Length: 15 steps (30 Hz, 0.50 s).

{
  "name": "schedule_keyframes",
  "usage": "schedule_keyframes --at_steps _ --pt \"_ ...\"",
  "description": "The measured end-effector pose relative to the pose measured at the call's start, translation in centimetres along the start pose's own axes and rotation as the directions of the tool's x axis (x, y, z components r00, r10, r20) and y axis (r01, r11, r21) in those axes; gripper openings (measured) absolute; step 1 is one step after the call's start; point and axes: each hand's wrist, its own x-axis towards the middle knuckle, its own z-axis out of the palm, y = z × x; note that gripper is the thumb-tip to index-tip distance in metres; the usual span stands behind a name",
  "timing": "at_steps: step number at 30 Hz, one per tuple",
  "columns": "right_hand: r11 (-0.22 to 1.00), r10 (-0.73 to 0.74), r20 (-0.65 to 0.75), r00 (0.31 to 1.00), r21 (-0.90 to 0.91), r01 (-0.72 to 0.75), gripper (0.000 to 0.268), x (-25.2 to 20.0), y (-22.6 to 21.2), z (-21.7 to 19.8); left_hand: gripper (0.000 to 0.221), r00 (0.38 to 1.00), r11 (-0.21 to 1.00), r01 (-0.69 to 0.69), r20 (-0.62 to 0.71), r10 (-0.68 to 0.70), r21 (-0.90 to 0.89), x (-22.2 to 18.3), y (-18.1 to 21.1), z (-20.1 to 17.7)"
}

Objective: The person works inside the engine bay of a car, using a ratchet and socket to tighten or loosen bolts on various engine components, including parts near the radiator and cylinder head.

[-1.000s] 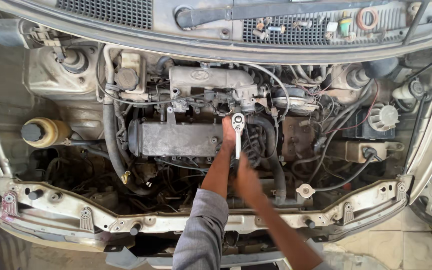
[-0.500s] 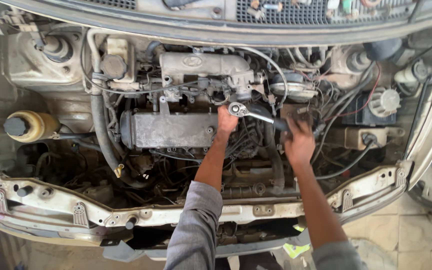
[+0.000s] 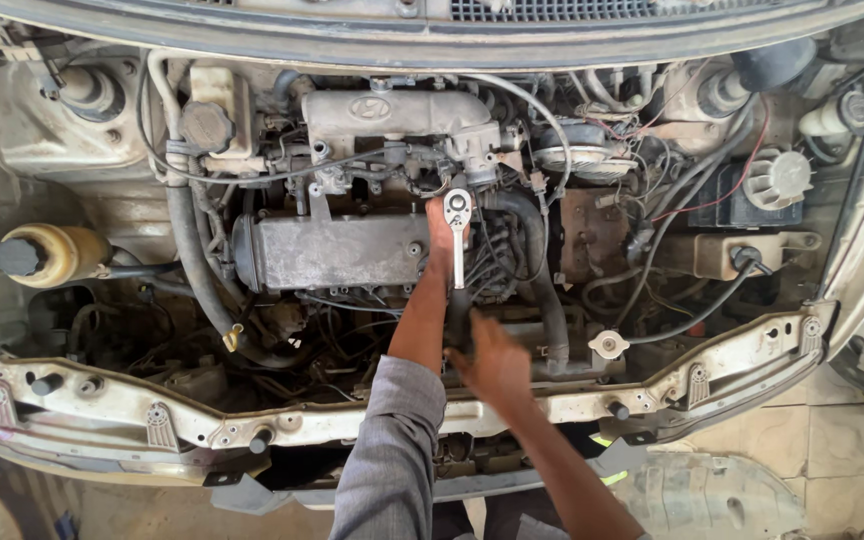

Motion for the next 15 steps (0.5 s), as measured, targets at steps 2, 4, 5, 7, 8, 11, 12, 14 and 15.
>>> schedule_keyframes --at_steps 2,4,5,7,8,11,12,14,15 --pt "0.999 0.03 -0.023 0.999 -0.045 -0.031 0.075 0.8 1.6 -1.3 0.007 0.998 0.997 0.05 0.032 -0.048 -0.065 0.2 0.3 -0.2" --pt "1.0 0.018 -0.203 0.979 -0.008 -0.02 0.063 1.3 4.5 -2.9 0.007 0.999 0.997 0.032 0.041 -0.029 -0.073 0.0 1.2 -0.5" --pt "0.995 -0.011 -0.259 0.966 -0.099 -0.015 0.063 1.8 6.1 -3.7 0.008 0.999 0.999 -0.012 0.033 0.014 -0.048 -0.2 1.8 -0.5" --pt "0.973 -0.058 -0.395 0.917 -0.229 -0.037 0.058 3.8 9.6 -5.6 0.009 0.999 0.999 -0.033 0.029 0.033 -0.022 -0.2 2.8 -0.5" --pt "0.963 -0.067 -0.477 0.877 -0.26 -0.068 0.053 5.1 10.6 -6.0 0.009 0.999 1.0 -0.01 0.039 0.01 -0.016 -0.2 3.0 -0.7" --pt "0.986 -0.03 -0.503 0.864 -0.159 -0.058 0.053 7.9 12.1 -7.1 0.01 0.999 0.999 0.021 0.037 -0.022 0.03 -0.1 3.3 -0.7" --pt "0.976 -0.072 -0.487 0.871 -0.216 -0.039 0.057 8.7 12.0 -7.2 0.01 0.999 0.999 0.025 0.023 -0.026 0.049 0.0 3.2 -0.7" --pt "0.962 -0.113 -0.463 0.879 -0.273 -0.02 0.059 8.8 11.3 -6.8 0.009 0.999 0.999 0.046 0.013 -0.047 0.022 0.0 3.3 -0.6" --pt "0.961 -0.111 -0.457 0.883 -0.274 -0.021 0.057 8.1 10.9 -6.3 0.009 0.998 0.998 0.056 0.012 -0.056 0.008 0.0 3.3 -0.4"
